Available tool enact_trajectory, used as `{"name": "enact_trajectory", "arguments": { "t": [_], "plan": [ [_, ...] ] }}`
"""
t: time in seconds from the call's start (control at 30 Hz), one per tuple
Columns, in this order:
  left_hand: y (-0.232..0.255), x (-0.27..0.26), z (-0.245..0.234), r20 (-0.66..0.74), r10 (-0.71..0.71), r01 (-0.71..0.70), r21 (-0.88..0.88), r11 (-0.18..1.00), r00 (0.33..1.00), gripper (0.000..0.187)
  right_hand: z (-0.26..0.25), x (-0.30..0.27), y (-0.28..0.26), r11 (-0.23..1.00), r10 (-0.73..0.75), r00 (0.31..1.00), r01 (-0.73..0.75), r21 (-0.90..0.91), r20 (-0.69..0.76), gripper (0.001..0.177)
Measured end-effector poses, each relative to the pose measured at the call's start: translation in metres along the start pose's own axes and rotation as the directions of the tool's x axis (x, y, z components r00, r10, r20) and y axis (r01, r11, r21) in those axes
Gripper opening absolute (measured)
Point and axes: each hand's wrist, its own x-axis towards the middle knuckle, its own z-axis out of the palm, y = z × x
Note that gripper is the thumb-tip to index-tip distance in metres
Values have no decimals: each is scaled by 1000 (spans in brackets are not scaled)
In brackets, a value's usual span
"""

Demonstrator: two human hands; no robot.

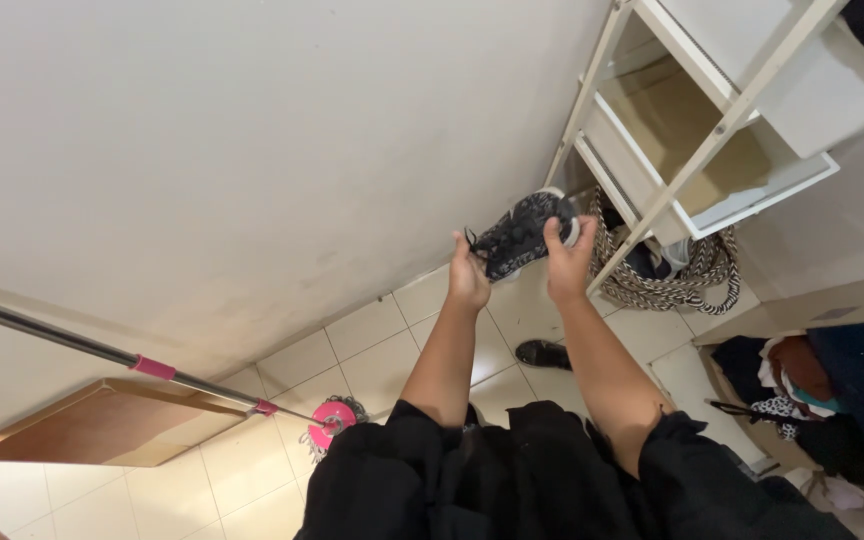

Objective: Cleaning a room by mopping, organizing items on a shelf, checking shoes, and sweeping.

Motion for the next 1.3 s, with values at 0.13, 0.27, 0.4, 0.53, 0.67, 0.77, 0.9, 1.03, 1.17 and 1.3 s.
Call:
{"name": "enact_trajectory", "arguments": {
  "t": [0.13,0.27,0.4,0.53,0.67,0.77,0.9,1.03,1.17,1.3],
  "plan": [
    [21,-12,7,-48,57,-62,-110,992,997,50,7,-2,-49,945,182,983,-175,-275,1,31],
    [26,-14,10,-206,326,-269,262,927,923,47,-19,30,-60,686,149,987,-57,-725,63,34],
    [19,-9,20,-175,514,-339,570,748,840,64,-7,33,-77,604,-335,942,234,-762,24,36],
    [-7,-3,25,56,463,-416,540,732,885,60,75,-6,-87,318,203,874,367,-874,441,44],
    [-1,-2,25,328,528,-621,427,657,784,46,90,-7,-101,505,180,618,610,-611,765,53],
    [0,-1,-4,180,459,-493,347,798,870,31,52,-11,-91,449,340,731,426,-785,591,57],
    [65,-20,-17,60,452,-452,245,858,890,28,10,0,-92,-294,723,682,451,-842,112,55],
    [65,-28,3,122,383,-400,175,900,915,17,27,-6,-95,372,284,873,280,-885,396,60],
    [47,-37,11,193,292,-307,53,950,937,11,36,-3,-88,515,31,698,603,-610,716,54],
    [20,-30,-14,226,295,-338,183,923,928,20,7,34,-65,94,378,876,286,-954,300,58]
  ]
}}
